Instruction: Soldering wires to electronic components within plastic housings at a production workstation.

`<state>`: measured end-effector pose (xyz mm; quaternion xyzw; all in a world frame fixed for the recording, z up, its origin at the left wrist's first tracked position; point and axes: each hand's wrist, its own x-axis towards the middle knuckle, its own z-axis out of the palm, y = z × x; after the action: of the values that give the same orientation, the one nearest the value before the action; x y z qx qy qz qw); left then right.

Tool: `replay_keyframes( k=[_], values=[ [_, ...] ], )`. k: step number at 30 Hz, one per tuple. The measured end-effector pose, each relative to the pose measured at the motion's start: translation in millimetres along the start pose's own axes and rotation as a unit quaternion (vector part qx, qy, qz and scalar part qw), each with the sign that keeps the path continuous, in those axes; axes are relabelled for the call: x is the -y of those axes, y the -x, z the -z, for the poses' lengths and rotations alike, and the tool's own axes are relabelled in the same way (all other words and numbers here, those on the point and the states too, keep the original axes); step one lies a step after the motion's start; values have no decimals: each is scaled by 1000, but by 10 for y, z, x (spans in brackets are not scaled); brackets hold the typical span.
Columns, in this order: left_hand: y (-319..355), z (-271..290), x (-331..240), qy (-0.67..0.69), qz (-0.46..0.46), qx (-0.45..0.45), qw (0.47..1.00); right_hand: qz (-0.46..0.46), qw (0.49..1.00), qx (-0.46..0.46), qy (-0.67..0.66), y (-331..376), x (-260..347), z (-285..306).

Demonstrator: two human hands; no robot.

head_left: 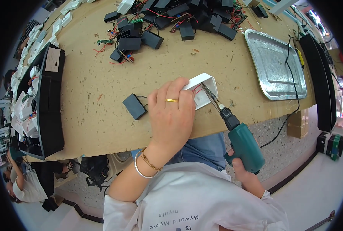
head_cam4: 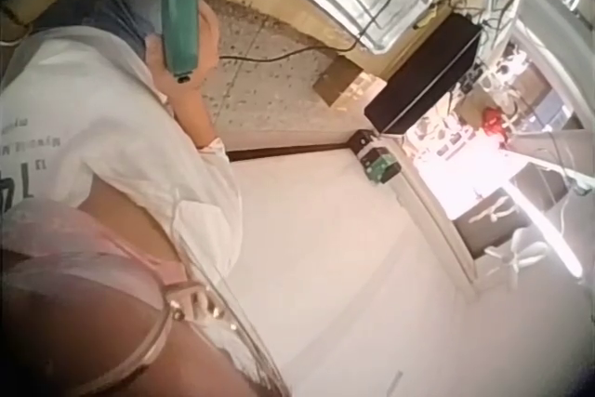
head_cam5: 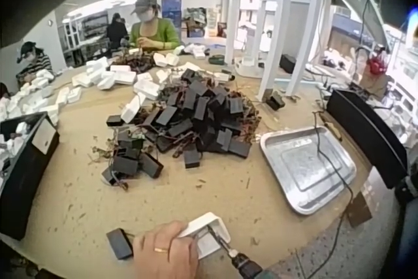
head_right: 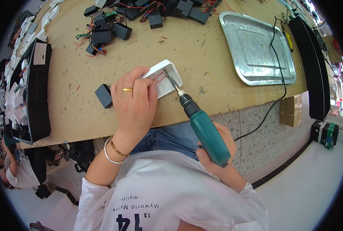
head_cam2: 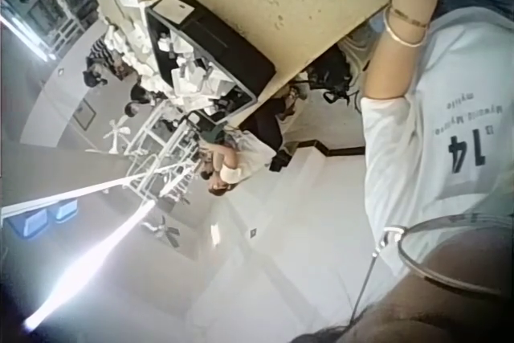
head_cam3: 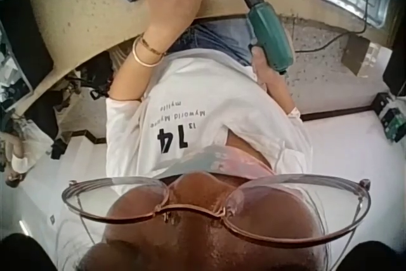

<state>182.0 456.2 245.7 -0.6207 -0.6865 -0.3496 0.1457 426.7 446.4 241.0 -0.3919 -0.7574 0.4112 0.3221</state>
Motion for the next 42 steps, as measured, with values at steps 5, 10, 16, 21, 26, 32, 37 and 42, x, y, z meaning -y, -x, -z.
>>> replay_keyframes(
  k=[5, 10, 16, 21, 26, 32, 37, 42],
  values=[
    [2, 8, 1, 1, 3, 4, 1000, -15, 1000, -2, -10, -5, 11, -4],
    [6, 10, 3, 0, 4, 5, 1000, -40, 998, -14, -43, -9, 17, -22],
    [3, 0, 3, 8, 8, 4, 1000, 26, 999, -17, -9, 9, -2, 21],
    [-3, 15, 0, 13, 14, 13, 1000, 39, 999, -9, -34, 90, 2, 137],
    [-5, 6, -3, 17, 16, 13, 1000, 20, 992, -44, -115, 158, -58, 110],
    [0, 13, 0, 13, 15, 18, 1000, 33, 995, -36, -91, 164, -96, 125],
    [-6, 19, -9, 14, 15, 15, 1000, 40, 998, -21, -33, 166, -99, 159],
    [-12, 29, -2, 11, 12, 17, 1000, 21, 998, -29, -55, 170, -93, 144]
  ],
)
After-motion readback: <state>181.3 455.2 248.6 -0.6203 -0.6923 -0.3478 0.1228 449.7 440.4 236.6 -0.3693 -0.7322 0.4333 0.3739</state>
